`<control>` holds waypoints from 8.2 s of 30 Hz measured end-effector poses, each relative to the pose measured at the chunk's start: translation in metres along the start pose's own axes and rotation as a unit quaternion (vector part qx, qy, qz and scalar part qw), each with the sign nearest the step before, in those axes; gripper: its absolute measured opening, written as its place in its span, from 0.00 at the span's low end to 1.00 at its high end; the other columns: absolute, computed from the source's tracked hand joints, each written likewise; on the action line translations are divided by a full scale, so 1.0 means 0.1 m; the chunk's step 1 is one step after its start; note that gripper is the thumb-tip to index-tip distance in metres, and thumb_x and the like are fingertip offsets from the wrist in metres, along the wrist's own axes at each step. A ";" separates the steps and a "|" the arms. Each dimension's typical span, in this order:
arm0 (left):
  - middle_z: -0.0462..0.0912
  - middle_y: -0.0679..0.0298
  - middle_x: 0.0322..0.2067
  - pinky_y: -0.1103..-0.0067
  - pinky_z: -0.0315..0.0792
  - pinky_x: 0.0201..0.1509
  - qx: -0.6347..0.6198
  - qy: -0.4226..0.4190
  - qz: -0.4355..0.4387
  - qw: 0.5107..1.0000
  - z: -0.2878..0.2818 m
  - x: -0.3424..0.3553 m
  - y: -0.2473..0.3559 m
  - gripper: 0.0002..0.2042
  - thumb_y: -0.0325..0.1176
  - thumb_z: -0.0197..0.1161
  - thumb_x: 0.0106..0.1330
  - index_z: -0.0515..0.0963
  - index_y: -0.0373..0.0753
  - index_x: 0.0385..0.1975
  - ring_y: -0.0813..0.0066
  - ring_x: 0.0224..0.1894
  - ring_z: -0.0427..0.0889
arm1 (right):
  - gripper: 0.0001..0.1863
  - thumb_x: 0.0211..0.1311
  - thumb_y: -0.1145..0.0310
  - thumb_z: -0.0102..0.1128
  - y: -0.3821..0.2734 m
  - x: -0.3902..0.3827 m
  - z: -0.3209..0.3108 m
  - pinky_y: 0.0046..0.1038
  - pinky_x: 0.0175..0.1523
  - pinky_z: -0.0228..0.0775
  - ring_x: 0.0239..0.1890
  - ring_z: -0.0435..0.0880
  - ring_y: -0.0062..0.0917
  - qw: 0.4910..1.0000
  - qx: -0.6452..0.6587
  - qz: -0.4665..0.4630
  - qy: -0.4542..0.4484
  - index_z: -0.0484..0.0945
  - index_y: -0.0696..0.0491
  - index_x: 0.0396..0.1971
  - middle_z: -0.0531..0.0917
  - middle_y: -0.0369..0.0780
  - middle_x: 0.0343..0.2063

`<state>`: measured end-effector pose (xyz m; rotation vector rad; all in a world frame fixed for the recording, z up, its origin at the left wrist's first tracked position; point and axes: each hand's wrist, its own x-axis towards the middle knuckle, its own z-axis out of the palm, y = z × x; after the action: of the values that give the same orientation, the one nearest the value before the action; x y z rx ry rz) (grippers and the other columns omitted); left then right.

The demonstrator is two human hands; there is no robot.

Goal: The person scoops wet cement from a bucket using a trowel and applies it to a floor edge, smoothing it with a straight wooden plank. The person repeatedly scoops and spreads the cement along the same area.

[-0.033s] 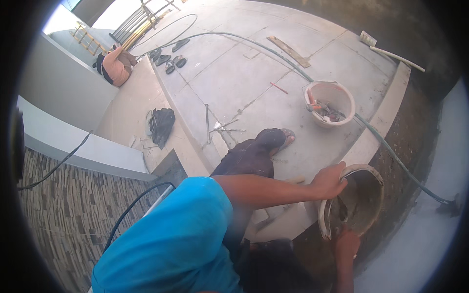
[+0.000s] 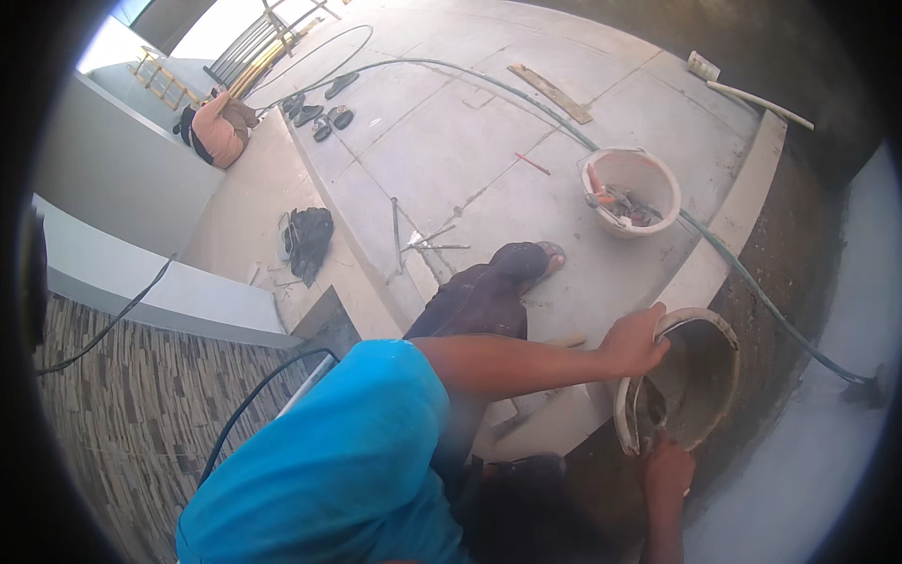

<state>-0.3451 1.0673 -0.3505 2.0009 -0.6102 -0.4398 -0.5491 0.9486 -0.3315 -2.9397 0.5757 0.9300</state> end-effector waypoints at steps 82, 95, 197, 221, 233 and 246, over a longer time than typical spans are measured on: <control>0.88 0.59 0.38 0.77 0.73 0.51 0.096 -0.072 0.219 0.968 0.08 0.03 0.43 0.21 0.51 0.60 0.72 0.84 0.38 0.48 0.72 0.41 0.83 | 0.24 0.77 0.51 0.44 0.11 -0.25 0.94 0.31 0.19 0.72 0.18 0.80 0.28 0.888 0.448 0.095 -0.032 0.70 0.59 0.53 0.77 0.43 0.22; 0.88 0.61 0.42 0.77 0.72 0.54 0.207 -0.050 0.220 0.952 -0.10 0.15 0.30 0.21 0.53 0.57 0.74 0.84 0.42 0.51 0.72 0.46 0.83 | 0.12 0.72 0.62 0.57 -0.68 0.22 0.18 0.19 0.20 0.69 0.19 0.73 0.13 0.039 0.962 -0.030 -0.270 0.70 0.54 0.33 0.72 0.32 0.24; 0.83 0.51 0.31 0.73 0.72 0.43 -0.005 -0.096 0.176 0.980 0.15 0.20 0.61 0.13 0.35 0.57 0.73 0.82 0.30 0.40 0.66 0.35 0.81 | 0.28 0.67 0.59 0.57 -0.12 -0.22 0.45 0.34 0.25 0.76 0.19 0.83 0.31 0.870 0.472 0.093 -0.110 0.68 0.65 0.59 0.82 0.45 0.26; 0.87 0.61 0.34 0.80 0.71 0.50 0.147 -0.072 0.228 0.960 0.04 0.26 0.42 0.22 0.51 0.58 0.74 0.83 0.39 0.52 0.78 0.35 0.79 | 0.17 0.71 0.61 0.53 0.25 -0.68 0.42 0.26 0.23 0.76 0.22 0.85 0.27 0.452 0.883 0.003 -0.128 0.72 0.58 0.50 0.78 0.40 0.24; 0.86 0.65 0.32 0.81 0.69 0.51 0.151 -0.107 0.114 0.976 0.13 0.01 0.65 0.21 0.51 0.61 0.72 0.85 0.38 0.50 0.78 0.38 0.79 | 0.16 0.55 0.62 0.71 -0.01 -1.04 0.86 0.30 0.32 0.71 0.32 0.82 0.28 0.910 0.238 0.182 0.286 0.82 0.46 0.44 0.81 0.33 0.34; 0.88 0.57 0.37 0.80 0.74 0.47 0.081 -0.125 0.235 0.960 0.14 -0.02 0.56 0.16 0.39 0.64 0.72 0.83 0.31 0.47 0.75 0.38 0.83 | 0.19 0.55 0.62 0.73 -0.20 -1.12 0.99 0.33 0.44 0.72 0.40 0.84 0.37 0.861 0.400 0.195 0.247 0.83 0.52 0.45 0.85 0.40 0.42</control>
<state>-0.3675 1.0361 -0.3079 1.8796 -1.2810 -0.3581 -0.6817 1.0173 -0.3530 -2.2690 1.2360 -0.1316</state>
